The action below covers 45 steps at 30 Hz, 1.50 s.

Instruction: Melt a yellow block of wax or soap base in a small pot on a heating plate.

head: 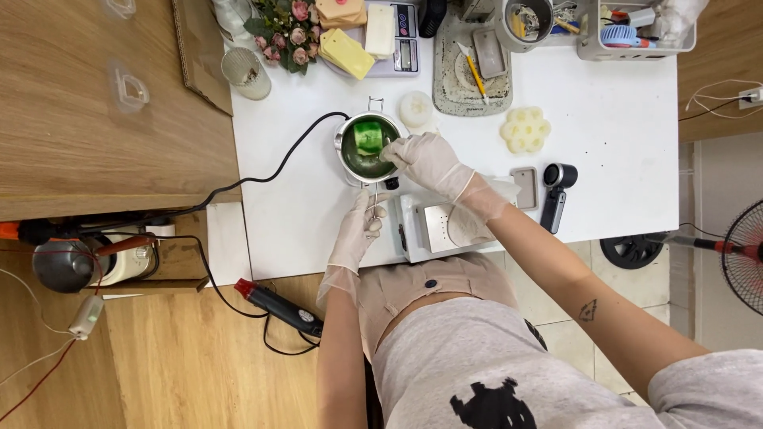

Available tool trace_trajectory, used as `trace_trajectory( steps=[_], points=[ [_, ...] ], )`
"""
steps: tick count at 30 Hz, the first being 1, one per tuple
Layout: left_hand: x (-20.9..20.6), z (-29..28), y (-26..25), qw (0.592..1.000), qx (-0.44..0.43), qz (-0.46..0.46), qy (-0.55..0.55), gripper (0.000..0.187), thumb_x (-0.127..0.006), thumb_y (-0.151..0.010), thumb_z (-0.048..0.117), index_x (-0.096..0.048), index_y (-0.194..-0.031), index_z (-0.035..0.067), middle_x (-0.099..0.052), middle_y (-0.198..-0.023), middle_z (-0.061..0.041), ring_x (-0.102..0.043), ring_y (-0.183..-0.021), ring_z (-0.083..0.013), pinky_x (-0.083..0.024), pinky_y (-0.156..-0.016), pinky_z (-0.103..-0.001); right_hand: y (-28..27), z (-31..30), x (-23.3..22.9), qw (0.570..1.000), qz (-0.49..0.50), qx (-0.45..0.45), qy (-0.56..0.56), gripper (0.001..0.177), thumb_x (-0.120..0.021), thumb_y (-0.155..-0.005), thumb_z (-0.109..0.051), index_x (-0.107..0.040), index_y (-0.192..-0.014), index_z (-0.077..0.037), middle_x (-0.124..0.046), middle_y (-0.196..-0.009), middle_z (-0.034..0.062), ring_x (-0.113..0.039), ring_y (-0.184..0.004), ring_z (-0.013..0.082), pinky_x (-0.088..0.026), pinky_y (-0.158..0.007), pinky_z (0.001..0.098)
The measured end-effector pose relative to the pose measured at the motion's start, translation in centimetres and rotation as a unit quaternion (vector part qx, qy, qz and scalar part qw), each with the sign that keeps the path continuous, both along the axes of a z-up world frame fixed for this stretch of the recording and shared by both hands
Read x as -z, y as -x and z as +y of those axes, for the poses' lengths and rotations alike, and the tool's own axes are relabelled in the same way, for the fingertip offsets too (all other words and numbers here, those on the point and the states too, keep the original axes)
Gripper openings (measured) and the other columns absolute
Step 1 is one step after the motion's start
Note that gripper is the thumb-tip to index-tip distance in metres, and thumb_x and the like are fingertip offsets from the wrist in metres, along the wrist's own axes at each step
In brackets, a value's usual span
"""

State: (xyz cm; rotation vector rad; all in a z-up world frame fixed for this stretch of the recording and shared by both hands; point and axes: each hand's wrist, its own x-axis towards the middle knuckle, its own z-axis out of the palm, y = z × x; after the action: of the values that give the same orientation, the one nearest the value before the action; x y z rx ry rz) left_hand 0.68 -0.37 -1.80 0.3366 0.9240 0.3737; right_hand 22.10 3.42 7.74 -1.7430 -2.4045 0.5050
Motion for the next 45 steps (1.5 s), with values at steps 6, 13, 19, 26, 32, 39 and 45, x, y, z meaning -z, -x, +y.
trace_trajectory(
  steps=[6,13,19,26,32,39,45],
  points=[
    [0.5,0.0,-0.2,1.0,-0.015,-0.017,-0.005,0.054,-0.044,-0.105,0.053,-0.07,-0.122,0.009,-0.056,-0.076,0.006,-0.036,-0.053,-0.003,-0.025,-0.045,-0.018,-1.1,-0.3,-2.6,0.99,0.114,0.081,-0.027,0.019,-0.059,-0.104,-0.025,-0.073,-0.102,-0.012,-0.075,-0.091,0.0094,-0.071,-0.081,0.0311,-0.056,-0.074,0.0421],
    [-0.4,-0.1,-0.4,1.0,-0.019,0.016,-0.009,0.054,-0.044,-0.105,0.054,-0.07,-0.12,0.009,-0.056,-0.076,0.005,-0.037,-0.053,-0.0031,-0.025,-0.045,-0.018,-1.4,-0.4,-3.2,0.978,0.175,0.117,-0.015,0.02,-0.057,-0.104,-0.023,-0.072,-0.1,-0.01,-0.076,-0.094,0.0074,-0.072,-0.083,0.0283,-0.056,-0.077,0.0388],
    [0.6,-0.3,-0.7,1.0,-0.02,0.012,-0.01,0.054,-0.044,-0.104,0.055,-0.07,-0.12,0.01,-0.056,-0.076,0.007,-0.036,-0.053,-0.0022,-0.025,-0.044,-0.018,-1.3,0.2,-1.3,0.99,0.102,0.071,-0.071,0.017,-0.059,-0.104,-0.023,-0.073,-0.101,-0.013,-0.075,-0.093,0.0091,-0.069,-0.079,0.0324,-0.054,-0.072,0.0434],
    [-0.2,-0.1,-0.6,0.999,-0.018,0.029,-0.003,0.053,-0.044,-0.103,0.056,-0.07,-0.118,0.012,-0.057,-0.077,0.007,-0.036,-0.053,-0.0028,-0.025,-0.047,-0.02,-1.2,-0.1,0.4,0.999,0.019,0.008,-0.036,0.017,-0.062,-0.103,-0.028,-0.07,-0.107,-0.014,-0.071,-0.085,0.0094,-0.068,-0.075,0.0329,-0.053,-0.07,0.0459],
    [-1.3,-0.1,-0.5,0.998,0.009,0.063,-0.004,0.053,-0.042,-0.103,0.057,-0.07,-0.12,0.015,-0.057,-0.078,0.009,-0.037,-0.055,-0.002,-0.031,-0.051,-0.018,-1.3,0.3,-0.3,0.982,0.089,0.028,-0.166,0.013,-0.061,-0.101,-0.021,-0.069,-0.106,-0.013,-0.074,-0.095,0.0051,-0.07,-0.078,0.0306,-0.053,-0.07,0.0438],
    [-1.1,-0.2,-0.6,0.999,0.002,0.038,-0.007,0.054,-0.043,-0.103,0.058,-0.07,-0.12,0.014,-0.058,-0.078,0.008,-0.037,-0.055,-0.0032,-0.03,-0.05,-0.019,-1.1,-0.3,1.1,0.995,0.004,0.02,-0.102,0.019,-0.057,-0.105,-0.029,-0.068,-0.104,-0.013,-0.072,-0.087,0.0081,-0.069,-0.074,0.0306,-0.053,-0.069,0.0441],
    [-0.5,-0.4,-0.2,1.0,0.001,0.03,0.001,0.055,-0.043,-0.104,0.058,-0.07,-0.122,0.013,-0.058,-0.079,0.008,-0.037,-0.055,-0.0028,-0.028,-0.049,-0.019,-0.8,0.0,2.2,0.995,0.017,0.039,-0.085,0.019,-0.059,-0.103,-0.03,-0.069,-0.103,-0.014,-0.073,-0.087,0.0086,-0.069,-0.074,0.0324,-0.053,-0.069,0.0455]
  ],
)
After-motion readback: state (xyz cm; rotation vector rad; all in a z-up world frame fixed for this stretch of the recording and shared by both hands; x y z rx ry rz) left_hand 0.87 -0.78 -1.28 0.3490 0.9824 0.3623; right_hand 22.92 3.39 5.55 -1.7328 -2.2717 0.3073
